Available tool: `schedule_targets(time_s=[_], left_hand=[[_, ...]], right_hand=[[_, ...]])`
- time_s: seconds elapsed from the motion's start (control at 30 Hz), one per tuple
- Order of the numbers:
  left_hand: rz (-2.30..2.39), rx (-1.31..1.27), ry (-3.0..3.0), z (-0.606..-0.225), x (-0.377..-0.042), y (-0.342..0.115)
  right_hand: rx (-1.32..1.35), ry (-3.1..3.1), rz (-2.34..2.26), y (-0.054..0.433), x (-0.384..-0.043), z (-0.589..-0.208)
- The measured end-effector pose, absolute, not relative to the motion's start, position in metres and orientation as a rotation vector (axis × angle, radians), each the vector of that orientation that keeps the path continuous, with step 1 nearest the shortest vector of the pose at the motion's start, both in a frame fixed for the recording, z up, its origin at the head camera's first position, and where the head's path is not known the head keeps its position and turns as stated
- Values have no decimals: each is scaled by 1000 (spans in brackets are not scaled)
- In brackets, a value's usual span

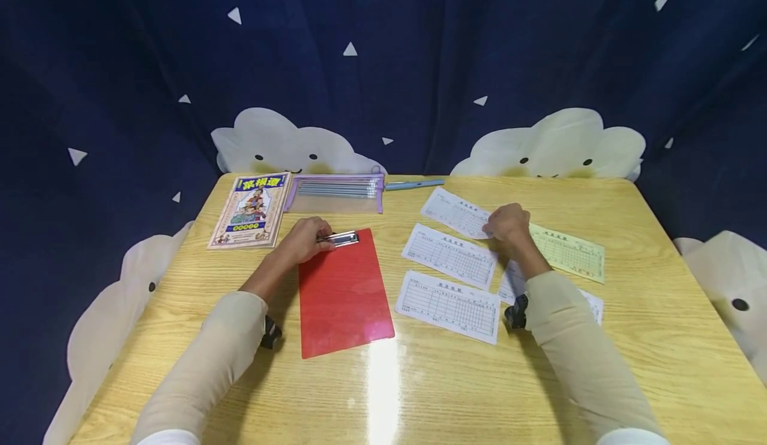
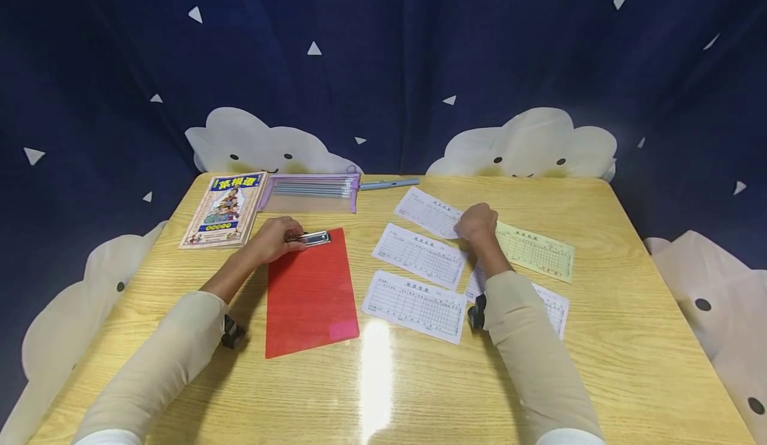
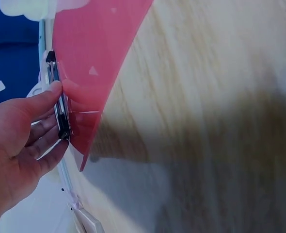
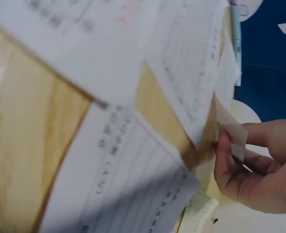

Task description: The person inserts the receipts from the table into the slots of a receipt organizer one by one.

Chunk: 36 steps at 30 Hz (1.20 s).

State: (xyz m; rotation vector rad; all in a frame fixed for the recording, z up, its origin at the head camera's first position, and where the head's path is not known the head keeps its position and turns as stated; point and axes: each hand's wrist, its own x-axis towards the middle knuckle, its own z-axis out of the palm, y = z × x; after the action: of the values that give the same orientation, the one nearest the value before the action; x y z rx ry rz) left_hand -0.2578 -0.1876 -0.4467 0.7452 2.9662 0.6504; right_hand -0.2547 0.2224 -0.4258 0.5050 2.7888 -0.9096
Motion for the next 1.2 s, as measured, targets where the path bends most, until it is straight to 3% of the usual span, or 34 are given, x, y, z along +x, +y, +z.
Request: schedule_targets(time_s=[0.67, 1.2], left_hand=[[581, 848, 3033, -446, -256, -183], [429, 888, 3049, -446, -252, -181]], right_hand=[[227, 2798, -1395, 216, -253, -385], [-219, 2455, -1508, 147, -221, -391]])
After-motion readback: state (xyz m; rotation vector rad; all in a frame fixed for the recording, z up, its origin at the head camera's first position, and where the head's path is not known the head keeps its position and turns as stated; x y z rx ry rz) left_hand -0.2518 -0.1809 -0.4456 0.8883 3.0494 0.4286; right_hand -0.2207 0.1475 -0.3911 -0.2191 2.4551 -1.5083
